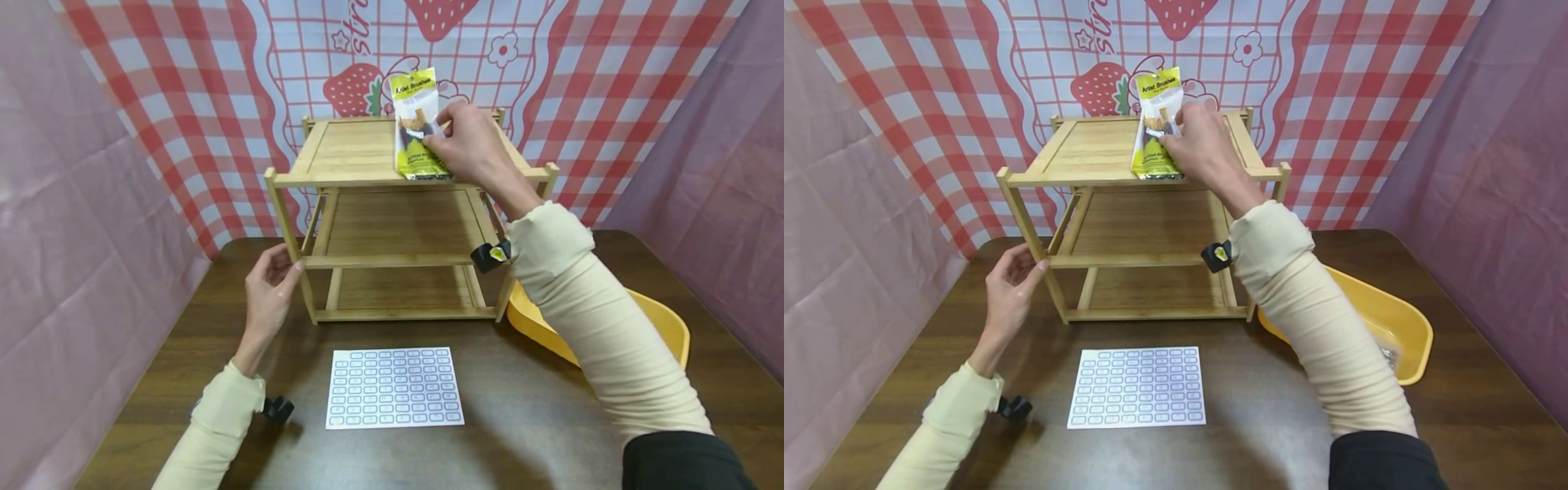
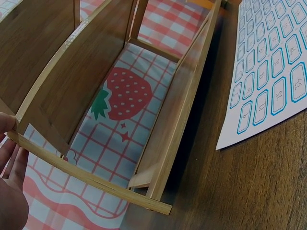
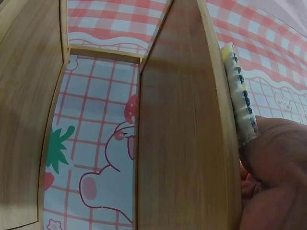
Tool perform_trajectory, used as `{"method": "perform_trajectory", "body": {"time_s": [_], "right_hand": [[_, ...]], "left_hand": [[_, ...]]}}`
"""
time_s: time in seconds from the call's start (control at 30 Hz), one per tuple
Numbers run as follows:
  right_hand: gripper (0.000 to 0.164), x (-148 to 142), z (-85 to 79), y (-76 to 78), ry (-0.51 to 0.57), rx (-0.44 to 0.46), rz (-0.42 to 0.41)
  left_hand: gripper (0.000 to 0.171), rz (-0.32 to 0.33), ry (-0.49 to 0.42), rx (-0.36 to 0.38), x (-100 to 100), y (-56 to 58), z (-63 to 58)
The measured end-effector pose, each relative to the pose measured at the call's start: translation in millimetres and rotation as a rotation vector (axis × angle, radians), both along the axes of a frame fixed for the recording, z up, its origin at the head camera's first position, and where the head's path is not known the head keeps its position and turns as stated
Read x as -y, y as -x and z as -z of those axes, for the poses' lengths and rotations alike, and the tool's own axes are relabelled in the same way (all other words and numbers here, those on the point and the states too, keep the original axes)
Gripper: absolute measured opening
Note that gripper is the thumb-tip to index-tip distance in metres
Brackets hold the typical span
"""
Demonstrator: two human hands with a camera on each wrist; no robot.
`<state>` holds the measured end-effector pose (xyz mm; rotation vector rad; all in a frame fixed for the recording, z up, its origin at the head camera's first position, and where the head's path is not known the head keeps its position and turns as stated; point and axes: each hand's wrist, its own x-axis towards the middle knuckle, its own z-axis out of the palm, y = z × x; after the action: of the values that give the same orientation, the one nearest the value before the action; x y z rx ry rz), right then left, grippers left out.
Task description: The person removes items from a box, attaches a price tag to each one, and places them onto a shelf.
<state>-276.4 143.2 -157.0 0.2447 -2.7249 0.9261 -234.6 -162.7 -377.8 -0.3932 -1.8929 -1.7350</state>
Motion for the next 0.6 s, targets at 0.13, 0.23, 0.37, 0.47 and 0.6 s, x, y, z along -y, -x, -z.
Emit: {"method": "perform_trajectory", "body": {"time_s": [0.13,0.23,0.37,0.47,0.6], "right_hand": [[0.041,1.0,0.9,0.3,-0.024,-0.010,0.007],[0.035,1.0,1.6,0.5,-0.053,-0.031,0.006],[0.032,0.4,2.4,0.7,-0.080,-0.041,0.002],[0.031,0.2,2.8,0.7,-0.097,-0.049,0.001],[0.032,0.2,3.3,0.9,-0.112,-0.067,0.001]], "left_hand": [[0.033,0.003,-0.001,0.000,0.0,0.2,0.0],[0.033,0.009,-0.003,-0.005,-0.2,0.6,-0.1],[0.032,0.010,-0.002,-0.013,-0.3,0.7,-0.2],[0.032,0.006,0.001,-0.017,0.1,0.9,0.1],[0.033,0.005,0.003,-0.018,0.5,1.3,0.7]]}}
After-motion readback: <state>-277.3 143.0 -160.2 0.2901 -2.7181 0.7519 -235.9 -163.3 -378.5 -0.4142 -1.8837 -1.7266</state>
